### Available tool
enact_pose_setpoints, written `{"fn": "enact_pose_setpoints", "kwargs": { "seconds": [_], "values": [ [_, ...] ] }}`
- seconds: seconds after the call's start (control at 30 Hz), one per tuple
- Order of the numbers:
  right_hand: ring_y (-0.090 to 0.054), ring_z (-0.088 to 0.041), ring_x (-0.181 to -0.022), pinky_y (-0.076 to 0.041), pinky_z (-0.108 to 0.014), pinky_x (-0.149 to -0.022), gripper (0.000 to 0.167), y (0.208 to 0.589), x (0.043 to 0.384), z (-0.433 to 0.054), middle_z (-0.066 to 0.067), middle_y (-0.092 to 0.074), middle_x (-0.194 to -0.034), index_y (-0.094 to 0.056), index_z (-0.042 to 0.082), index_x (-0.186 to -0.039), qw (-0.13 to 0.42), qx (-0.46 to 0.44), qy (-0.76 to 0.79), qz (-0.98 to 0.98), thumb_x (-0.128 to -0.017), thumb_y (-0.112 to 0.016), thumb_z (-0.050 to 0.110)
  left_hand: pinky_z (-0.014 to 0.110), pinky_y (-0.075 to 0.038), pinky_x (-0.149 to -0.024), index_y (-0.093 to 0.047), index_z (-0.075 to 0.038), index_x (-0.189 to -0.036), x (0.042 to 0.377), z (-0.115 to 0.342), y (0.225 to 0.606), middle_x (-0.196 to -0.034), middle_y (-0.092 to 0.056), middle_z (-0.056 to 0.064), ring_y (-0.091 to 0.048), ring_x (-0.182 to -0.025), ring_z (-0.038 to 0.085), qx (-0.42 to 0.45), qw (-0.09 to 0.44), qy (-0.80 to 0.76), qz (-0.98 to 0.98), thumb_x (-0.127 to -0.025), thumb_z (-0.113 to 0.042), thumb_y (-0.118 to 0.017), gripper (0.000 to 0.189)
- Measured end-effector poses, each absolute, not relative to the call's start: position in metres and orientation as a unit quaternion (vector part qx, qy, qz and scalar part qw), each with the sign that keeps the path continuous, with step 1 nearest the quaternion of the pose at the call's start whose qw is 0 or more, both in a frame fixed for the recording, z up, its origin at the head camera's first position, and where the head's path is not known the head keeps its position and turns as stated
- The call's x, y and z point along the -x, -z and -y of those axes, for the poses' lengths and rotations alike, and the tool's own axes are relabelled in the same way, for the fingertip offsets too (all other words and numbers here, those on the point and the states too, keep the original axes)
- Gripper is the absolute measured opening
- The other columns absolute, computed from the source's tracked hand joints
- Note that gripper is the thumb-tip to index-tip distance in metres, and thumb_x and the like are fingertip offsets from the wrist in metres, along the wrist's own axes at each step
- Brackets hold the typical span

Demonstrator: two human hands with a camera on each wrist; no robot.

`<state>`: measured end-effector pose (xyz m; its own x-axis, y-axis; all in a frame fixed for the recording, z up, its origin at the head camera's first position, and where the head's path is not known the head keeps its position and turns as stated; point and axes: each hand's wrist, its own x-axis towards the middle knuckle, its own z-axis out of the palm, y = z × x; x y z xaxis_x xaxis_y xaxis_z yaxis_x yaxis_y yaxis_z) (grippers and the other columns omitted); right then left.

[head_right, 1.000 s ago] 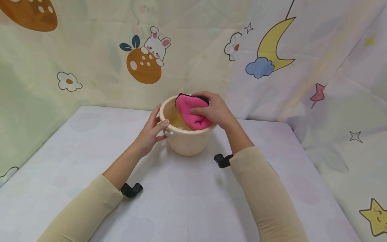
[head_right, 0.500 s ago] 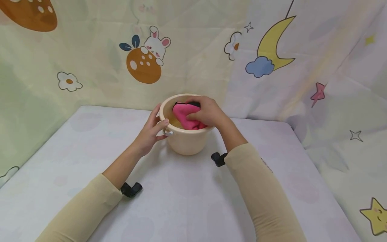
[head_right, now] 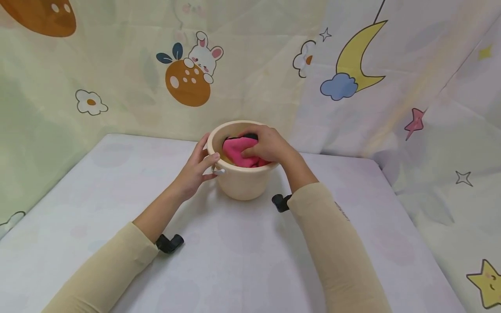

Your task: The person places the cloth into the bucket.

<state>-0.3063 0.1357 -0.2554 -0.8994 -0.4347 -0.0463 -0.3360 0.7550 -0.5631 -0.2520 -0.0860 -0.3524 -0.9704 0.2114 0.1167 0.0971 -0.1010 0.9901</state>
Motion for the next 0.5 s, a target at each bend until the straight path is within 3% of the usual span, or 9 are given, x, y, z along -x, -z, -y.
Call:
{"fn": "enact_pose_setpoints", "kwargs": {
  "seconds": [0.5],
  "values": [
    [-0.053, -0.028, -0.123, -0.052, -0.044, -0.097, 0.051, 0.2578, 0.3102, -0.1323, -0.006, -0.059, -0.135, -0.062, 0.021, -0.138, 0.103, 0.206, 0.277, -0.933, -0.089, -0.079, 0.02, 0.065, -0.04, -0.109, -0.013, -0.039, -0.164, 0.2533, 0.0849, 0.3536, -0.162, -0.033, 0.007, -0.037, -0.148, 0.028, -0.113, 0.039, -0.732, -0.671, -0.101, -0.034, -0.059, 0.078]
  ]
}}
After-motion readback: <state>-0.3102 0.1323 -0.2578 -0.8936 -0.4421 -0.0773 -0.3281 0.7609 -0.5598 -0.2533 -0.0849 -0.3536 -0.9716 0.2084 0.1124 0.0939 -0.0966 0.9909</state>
